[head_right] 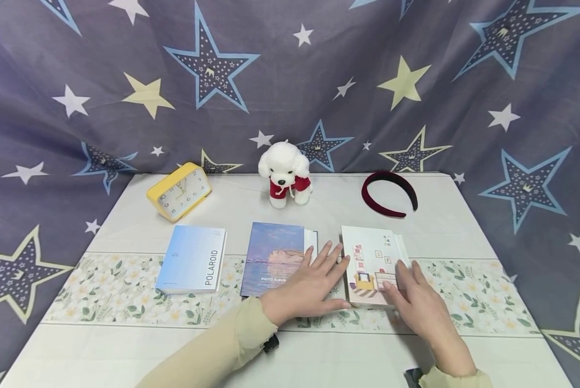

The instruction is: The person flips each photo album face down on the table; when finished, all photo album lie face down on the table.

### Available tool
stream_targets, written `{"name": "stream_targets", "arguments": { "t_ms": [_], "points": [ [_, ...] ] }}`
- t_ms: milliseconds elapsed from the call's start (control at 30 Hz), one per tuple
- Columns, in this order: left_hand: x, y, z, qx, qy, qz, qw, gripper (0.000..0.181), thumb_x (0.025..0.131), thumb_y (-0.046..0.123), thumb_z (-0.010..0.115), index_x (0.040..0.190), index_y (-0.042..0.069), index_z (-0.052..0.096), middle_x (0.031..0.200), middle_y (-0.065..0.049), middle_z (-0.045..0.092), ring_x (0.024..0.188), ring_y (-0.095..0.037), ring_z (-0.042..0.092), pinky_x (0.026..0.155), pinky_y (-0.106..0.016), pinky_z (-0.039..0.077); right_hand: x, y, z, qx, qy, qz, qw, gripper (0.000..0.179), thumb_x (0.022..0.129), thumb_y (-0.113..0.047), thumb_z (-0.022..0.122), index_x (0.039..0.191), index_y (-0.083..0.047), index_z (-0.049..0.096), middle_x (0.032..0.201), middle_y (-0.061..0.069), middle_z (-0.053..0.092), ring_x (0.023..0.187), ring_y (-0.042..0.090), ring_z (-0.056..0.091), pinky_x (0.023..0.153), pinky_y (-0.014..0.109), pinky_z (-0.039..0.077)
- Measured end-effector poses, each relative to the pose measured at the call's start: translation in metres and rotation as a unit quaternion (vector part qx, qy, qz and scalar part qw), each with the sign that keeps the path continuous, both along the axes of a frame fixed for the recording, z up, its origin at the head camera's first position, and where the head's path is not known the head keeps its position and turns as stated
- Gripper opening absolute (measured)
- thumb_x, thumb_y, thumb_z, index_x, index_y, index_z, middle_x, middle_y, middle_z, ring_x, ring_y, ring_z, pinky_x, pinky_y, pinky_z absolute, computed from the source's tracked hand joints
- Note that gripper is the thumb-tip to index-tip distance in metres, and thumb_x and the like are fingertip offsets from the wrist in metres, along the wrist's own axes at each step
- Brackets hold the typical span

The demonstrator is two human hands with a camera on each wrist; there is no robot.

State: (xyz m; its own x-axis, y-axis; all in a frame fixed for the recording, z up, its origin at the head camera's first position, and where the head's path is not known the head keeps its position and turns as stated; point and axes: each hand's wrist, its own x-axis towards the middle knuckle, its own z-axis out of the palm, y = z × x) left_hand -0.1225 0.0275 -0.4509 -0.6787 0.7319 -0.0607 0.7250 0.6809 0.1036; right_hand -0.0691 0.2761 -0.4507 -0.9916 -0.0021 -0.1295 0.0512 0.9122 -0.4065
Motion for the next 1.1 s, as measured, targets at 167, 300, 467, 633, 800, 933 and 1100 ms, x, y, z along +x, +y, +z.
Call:
{"name": "stream_targets", "arguments": {
  "t_ms": [167,300,467,633,800,933,1100],
  "points": [
    [0.002,0.005,-0.001,-0.001,-0.003,0.0,1.0,0.089,0.092,0.072,0.032,0.158,0.015,0.012,0.163,-0.012,0.001,0.148,-0.031,-0.007,0.116,-0.057,0.007,0.0,0.002,0.0,-0.006,-0.009,-0.017,0.9998,0.081,0.099,-0.057,0.04,0.147,0.007,0.031,0.147,0.044,0.015,0.128,0.065,0.024,0.095,0.075,0.027],
    [0.003,0.009,-0.003,-0.004,-0.002,-0.001,1.0,0.087,0.093,0.071,0.03,0.158,0.015,0.011,0.163,-0.013,0.001,0.148,-0.031,-0.005,0.116,-0.056,0.007,0.002,0.004,-0.001,-0.006,-0.012,-0.025,0.9996,0.082,0.099,-0.058,0.038,0.146,0.009,0.033,0.146,0.044,0.017,0.129,0.064,0.024,0.097,0.075,0.025],
    [0.006,0.012,-0.002,-0.005,-0.004,-0.007,1.0,0.086,0.095,0.068,0.031,0.158,0.015,0.009,0.163,-0.014,-0.001,0.149,-0.031,-0.004,0.117,-0.055,0.006,0.004,0.007,0.0,-0.018,-0.012,-0.026,0.9994,0.078,0.101,-0.055,0.037,0.145,0.01,0.033,0.145,0.045,0.019,0.128,0.064,0.025,0.097,0.075,0.025],
    [0.007,0.017,-0.004,-0.003,-0.007,-0.011,0.9999,0.084,0.095,0.067,0.031,0.158,0.016,0.007,0.163,-0.013,-0.003,0.149,-0.03,-0.005,0.117,-0.054,0.006,0.006,0.01,0.002,-0.034,-0.016,-0.038,0.9985,0.076,0.101,-0.053,0.036,0.144,0.01,0.034,0.144,0.045,0.021,0.128,0.063,0.027,0.098,0.074,0.025],
    [0.008,0.02,-0.005,-0.006,0.002,-0.014,0.9999,0.082,0.096,0.066,0.029,0.158,0.016,0.011,0.163,-0.014,0.0,0.149,-0.03,-0.004,0.116,-0.055,0.009,0.007,0.01,0.004,-0.046,-0.019,-0.053,0.9973,0.076,0.102,-0.052,0.035,0.144,0.011,0.035,0.143,0.045,0.024,0.126,0.06,0.034,0.099,0.071,0.027],
    [0.009,0.021,-0.007,-0.01,0.004,-0.014,0.9998,0.081,0.096,0.066,0.027,0.158,0.016,0.011,0.163,-0.014,-0.001,0.149,-0.031,-0.003,0.116,-0.056,0.01,0.008,0.009,0.006,-0.065,-0.03,-0.081,0.9941,0.076,0.102,-0.053,0.033,0.145,0.01,0.034,0.145,0.043,0.025,0.123,0.058,0.041,0.099,0.069,0.031],
    [0.009,0.022,-0.008,-0.01,-0.004,-0.014,0.9998,0.08,0.097,0.065,0.024,0.158,0.016,0.01,0.163,-0.015,-0.004,0.149,-0.03,-0.004,0.116,-0.055,0.01,0.008,0.006,0.007,-0.086,-0.049,-0.128,0.9868,0.079,0.101,-0.057,0.03,0.146,0.007,0.035,0.141,0.039,0.036,0.124,0.056,0.042,0.098,0.067,0.035]
  ]
}}
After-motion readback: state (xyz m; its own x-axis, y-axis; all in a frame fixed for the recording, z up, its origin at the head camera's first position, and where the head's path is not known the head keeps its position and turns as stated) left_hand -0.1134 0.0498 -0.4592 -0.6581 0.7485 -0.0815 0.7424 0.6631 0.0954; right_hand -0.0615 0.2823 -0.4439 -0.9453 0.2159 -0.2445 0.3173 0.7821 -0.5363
